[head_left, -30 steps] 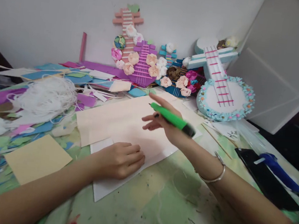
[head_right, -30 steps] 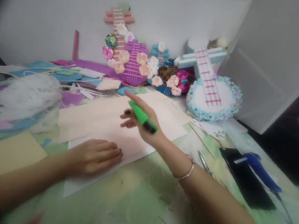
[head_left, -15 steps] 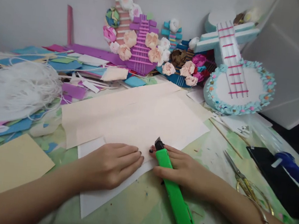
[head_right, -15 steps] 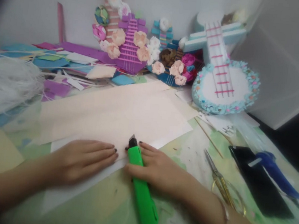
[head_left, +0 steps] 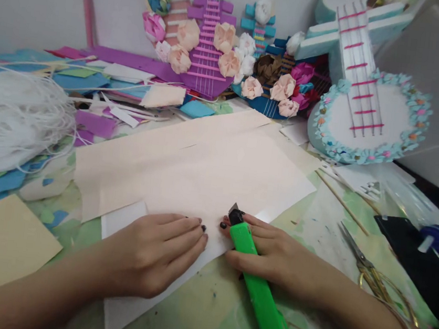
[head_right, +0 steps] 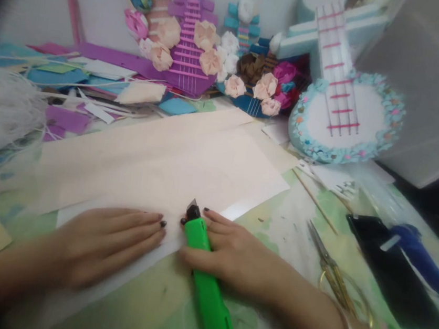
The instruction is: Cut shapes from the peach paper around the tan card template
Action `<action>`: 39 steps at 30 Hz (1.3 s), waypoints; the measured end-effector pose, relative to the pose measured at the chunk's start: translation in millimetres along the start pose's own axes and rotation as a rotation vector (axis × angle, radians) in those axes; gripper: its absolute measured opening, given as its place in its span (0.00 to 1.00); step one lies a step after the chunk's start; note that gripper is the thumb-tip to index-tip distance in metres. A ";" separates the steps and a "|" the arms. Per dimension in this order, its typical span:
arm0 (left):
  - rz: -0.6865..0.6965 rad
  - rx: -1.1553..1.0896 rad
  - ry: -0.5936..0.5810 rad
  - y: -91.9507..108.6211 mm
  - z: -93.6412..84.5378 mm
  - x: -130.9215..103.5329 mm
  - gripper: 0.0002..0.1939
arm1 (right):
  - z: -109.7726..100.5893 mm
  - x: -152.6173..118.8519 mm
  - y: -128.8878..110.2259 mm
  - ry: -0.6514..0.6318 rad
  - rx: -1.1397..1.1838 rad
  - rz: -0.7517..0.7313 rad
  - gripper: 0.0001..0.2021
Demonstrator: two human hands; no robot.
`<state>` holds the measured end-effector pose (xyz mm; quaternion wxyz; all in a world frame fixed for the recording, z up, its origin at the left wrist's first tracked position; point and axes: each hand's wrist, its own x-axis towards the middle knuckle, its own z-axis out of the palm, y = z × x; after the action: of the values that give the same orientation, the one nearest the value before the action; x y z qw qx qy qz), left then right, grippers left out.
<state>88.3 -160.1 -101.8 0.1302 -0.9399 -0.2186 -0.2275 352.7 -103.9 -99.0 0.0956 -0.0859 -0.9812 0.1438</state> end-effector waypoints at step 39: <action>-0.077 0.061 -0.124 -16.1 -9.9 -14.3 0.17 | 0.8 7.3 8.5 0.039 0.021 0.166 0.14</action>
<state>65.6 -154.4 -97.8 0.1363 -0.9387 -0.2691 -0.1670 346.6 -94.7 -101.1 0.1035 -0.1685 -0.9671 0.1600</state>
